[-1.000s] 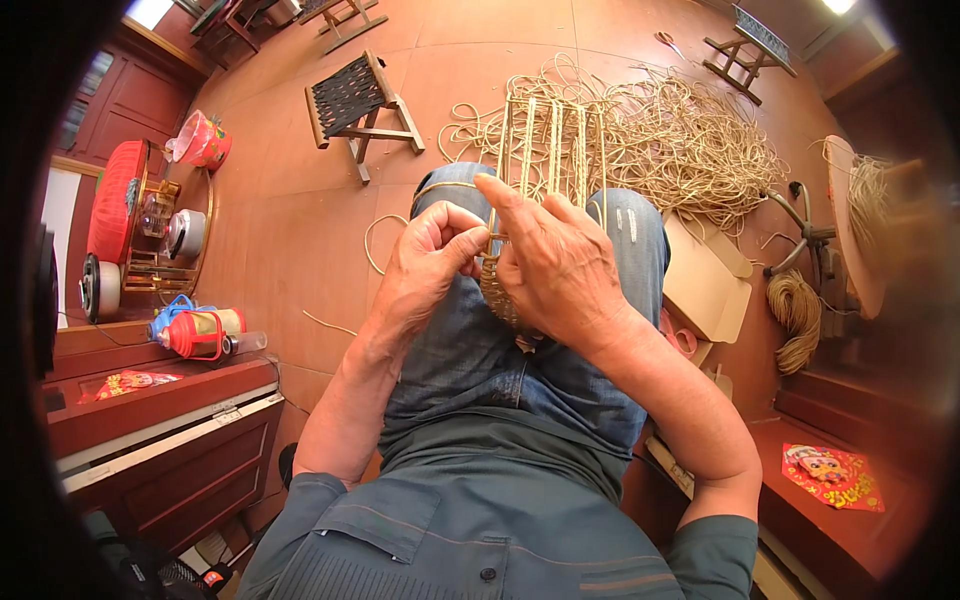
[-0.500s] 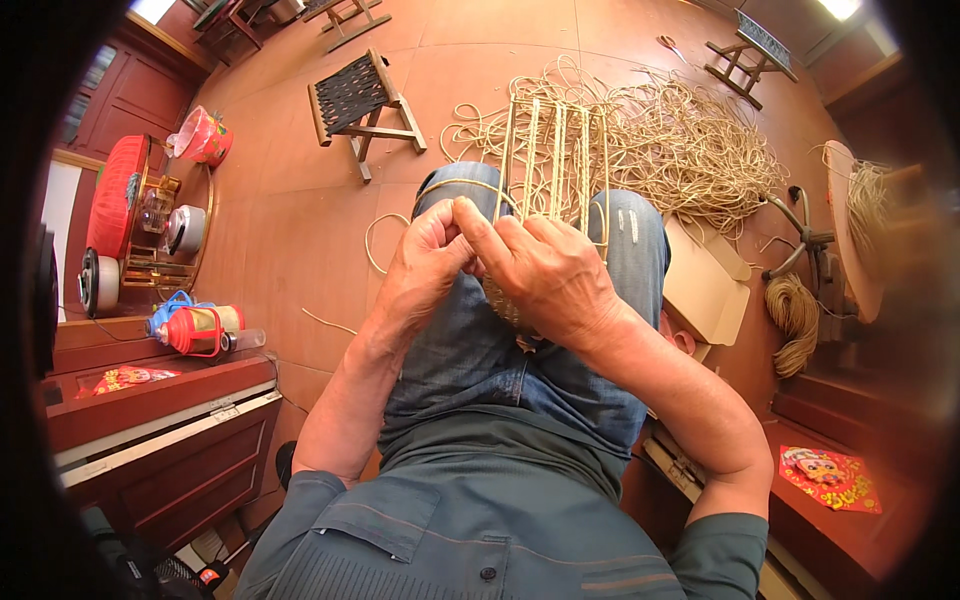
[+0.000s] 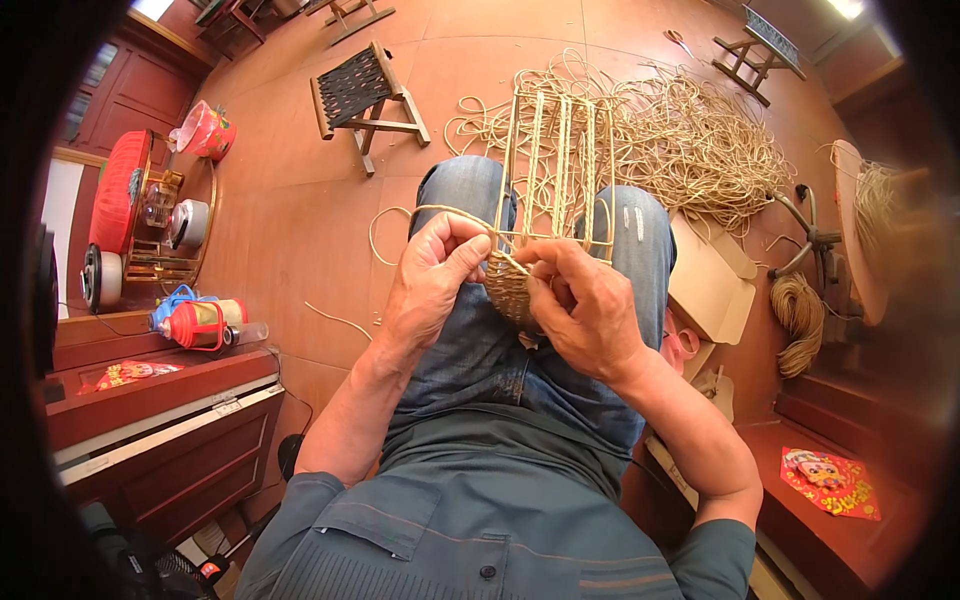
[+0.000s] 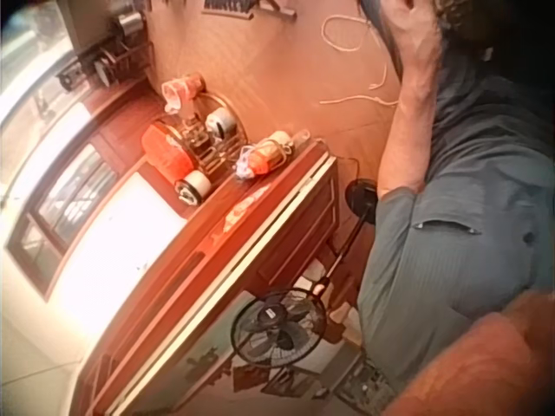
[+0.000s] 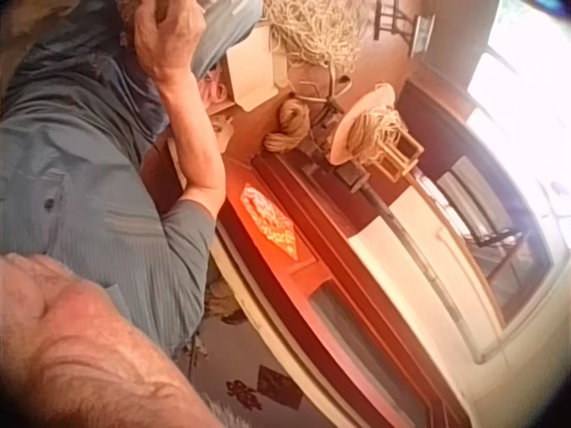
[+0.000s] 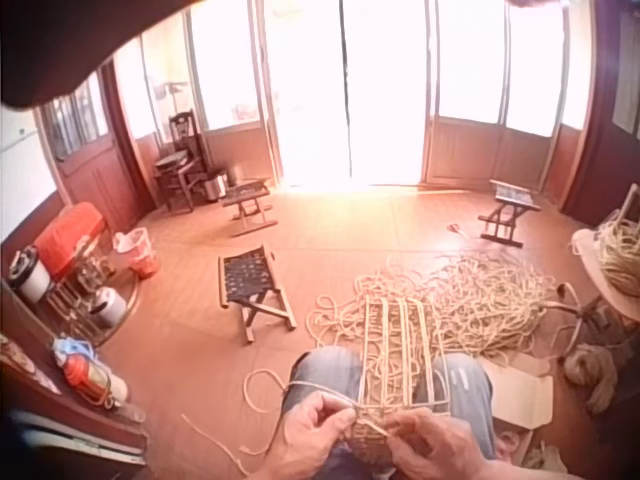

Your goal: The recorder is weaving a basket using long straw or reed strips.

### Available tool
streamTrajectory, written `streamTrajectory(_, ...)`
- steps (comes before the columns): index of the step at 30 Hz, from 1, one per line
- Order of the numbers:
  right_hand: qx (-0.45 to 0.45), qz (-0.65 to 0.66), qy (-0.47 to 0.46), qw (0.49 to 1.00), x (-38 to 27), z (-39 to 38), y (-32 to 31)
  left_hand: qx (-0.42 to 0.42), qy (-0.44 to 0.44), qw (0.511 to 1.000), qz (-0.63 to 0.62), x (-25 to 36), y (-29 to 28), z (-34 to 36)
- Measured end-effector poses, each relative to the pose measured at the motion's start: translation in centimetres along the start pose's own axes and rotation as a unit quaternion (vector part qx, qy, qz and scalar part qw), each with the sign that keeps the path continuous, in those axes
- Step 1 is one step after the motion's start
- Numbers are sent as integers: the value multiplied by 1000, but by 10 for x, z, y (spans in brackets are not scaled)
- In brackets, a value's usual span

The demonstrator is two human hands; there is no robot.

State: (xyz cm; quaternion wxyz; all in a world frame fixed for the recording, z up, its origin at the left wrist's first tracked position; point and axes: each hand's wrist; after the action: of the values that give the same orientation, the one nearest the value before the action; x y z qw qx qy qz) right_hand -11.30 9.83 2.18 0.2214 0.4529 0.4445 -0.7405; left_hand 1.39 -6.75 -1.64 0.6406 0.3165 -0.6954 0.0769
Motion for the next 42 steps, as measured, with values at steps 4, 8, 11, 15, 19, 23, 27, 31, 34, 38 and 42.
streamTrajectory(4, -21, 56, 54, 997, 1, -3, -9, 12, 40, 999, 17, -6, 5, -6)
streamTrajectory(8, -41, 68, 63, 995, 1, -3, -14, 41, 50, 992, 108, -6, 10, -9)
streamTrajectory(11, -43, 72, 61, 995, -2, -1, -19, 32, 35, 997, 68, 4, 12, -10)
streamTrajectory(15, -43, 86, 76, 992, -10, -2, -30, 67, 255, 866, 425, 22, 21, -15)
streamTrajectory(19, -35, 86, 53, 994, -8, -7, -54, -39, 294, 834, 466, 35, 25, -17)
streamTrajectory(23, 53, -49, 43, 996, 35, -14, -108, -107, 76, 977, 169, 56, -20, -26)
streamTrajectory(27, 234, -8, 67, 970, 109, -29, -195, -15, 72, 996, 52, 76, -113, -34)
streamTrajectory(31, 305, -13, 89, 948, 168, -68, -270, 89, 37, 995, 27, 74, -186, -50)
streamTrajectory(34, 378, -14, 135, 916, 182, -91, -295, 185, 52, 980, -60, 81, -234, -59)
streamTrajectory(38, 252, 53, 230, 938, 139, -91, -280, 216, 27, 976, -29, 71, -311, -78)
streamTrajectory(42, -67, 69, 317, 944, 53, -65, -233, 409, -54, 908, 71, 67, -381, -76)
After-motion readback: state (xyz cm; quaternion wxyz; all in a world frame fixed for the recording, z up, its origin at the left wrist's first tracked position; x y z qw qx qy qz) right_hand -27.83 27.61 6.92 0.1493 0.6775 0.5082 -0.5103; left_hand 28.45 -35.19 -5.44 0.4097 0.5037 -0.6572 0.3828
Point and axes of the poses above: each hand's wrist, its own z-axis towards the middle knuckle, its own y-axis out of the palm, x = y × z, and after that the axes turned 4 degrees about -x, right-handed
